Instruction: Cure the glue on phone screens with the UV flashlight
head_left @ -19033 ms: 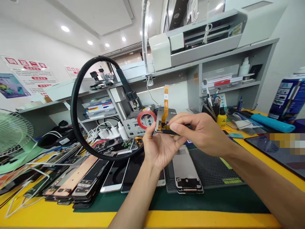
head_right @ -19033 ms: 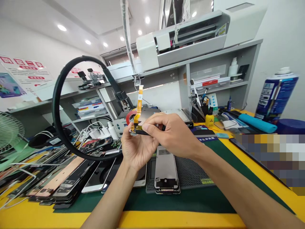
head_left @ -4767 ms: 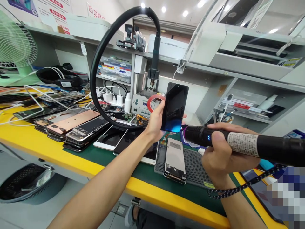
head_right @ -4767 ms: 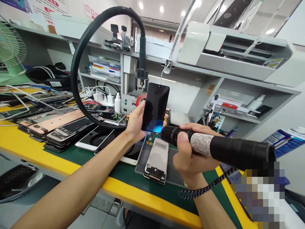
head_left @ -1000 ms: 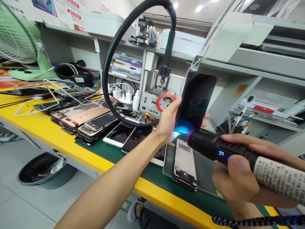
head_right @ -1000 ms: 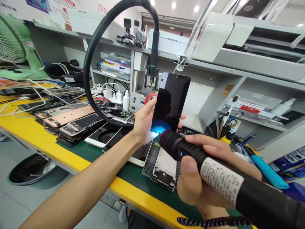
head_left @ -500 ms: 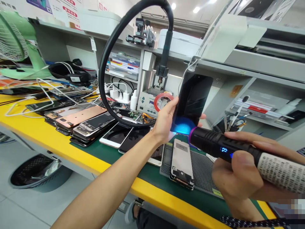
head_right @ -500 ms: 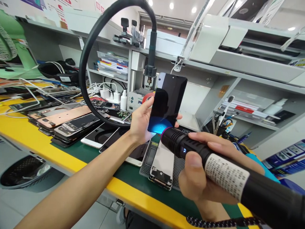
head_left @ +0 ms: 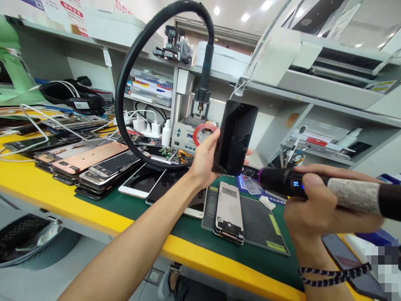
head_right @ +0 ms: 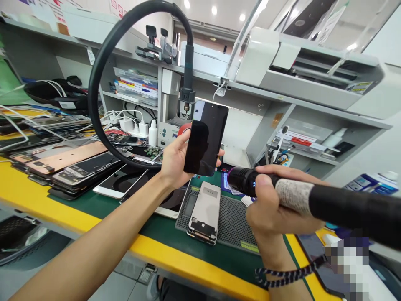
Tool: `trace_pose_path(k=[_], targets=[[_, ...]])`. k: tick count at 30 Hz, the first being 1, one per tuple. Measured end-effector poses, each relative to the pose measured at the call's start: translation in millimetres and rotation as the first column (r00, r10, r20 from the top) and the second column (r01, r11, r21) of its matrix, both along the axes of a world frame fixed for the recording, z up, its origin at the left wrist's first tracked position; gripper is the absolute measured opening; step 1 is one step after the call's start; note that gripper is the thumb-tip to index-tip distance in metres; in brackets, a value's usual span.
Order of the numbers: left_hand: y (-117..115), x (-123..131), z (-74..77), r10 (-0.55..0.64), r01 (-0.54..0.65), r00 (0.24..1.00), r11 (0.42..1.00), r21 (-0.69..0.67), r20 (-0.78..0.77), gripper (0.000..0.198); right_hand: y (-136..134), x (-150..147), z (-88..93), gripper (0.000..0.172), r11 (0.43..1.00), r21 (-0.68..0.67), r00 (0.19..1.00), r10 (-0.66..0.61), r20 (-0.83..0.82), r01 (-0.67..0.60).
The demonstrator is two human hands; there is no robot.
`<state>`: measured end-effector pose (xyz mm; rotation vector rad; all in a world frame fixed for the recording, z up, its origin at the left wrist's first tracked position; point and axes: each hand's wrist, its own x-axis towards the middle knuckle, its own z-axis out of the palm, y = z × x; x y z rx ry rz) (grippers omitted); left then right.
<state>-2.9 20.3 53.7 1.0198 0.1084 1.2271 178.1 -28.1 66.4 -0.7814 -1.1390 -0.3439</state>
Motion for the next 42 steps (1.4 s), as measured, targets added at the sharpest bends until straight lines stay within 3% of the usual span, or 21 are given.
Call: trace_pose_path(k=[2,3,5,8,12,20,27,35,42], targets=[[1.1,0.2,-0.6,0.008,-0.008,1.000,1.000,-0.023,0.009,0.062,8.4,-4.7,-2.7,0.020,0.998,0.054,0.999,-0.025,-0.026,0.027],[1.9,0.3,-1.1,0.010,-0.009,1.000,0.999,-0.031,0.018,0.062,13.2,-5.5,-4.7,0.021,1.000,0.018,1.000,-0.018,-0.024,0.019],[3.8,0.3,-2.3,0.011,-0.010,0.999,0.999,-0.042,0.036,0.060,23.6,-3.1,-9.5,0.030,0.980,-0.193,0.999,0.041,-0.034,-0.047],[6.9,-0.4,-4.0,0.023,-0.020,0.999,0.998,-0.059,0.046,0.060,38.7,5.0,-16.9,0.043,0.859,-0.480,0.984,0.138,-0.112,-0.175],[9.5,-1.6,-5.3,0.049,-0.043,0.997,0.994,-0.104,0.060,0.059,53.2,9.4,-26.3,0.040,0.754,-0.607,0.965,0.243,-0.096,-0.250],[11.1,-4.4,-4.2,-0.010,0.032,0.993,0.983,-0.183,0.118,0.058,70.8,-7.3,-33.7,0.040,0.665,-0.693,0.903,0.426,0.047,-0.278],[9.3,-5.5,-2.7,-0.073,0.098,0.984,0.983,-0.154,0.160,0.056,80.5,-15.2,-34.8,0.041,0.613,-0.743,0.849,0.515,0.118,-0.268],[5.7,-6.1,1.5,-0.086,0.113,0.984,0.979,-0.170,0.159,0.057,93.0,-7.6,-43.7,0.043,0.527,-0.810,0.824,0.558,0.102,-0.256],[5.0,-4.3,2.0,-0.091,0.116,0.985,0.978,-0.172,0.147,0.056,101.5,1.3,-48.0,0.048,0.501,-0.830,0.837,0.541,0.078,-0.246]])
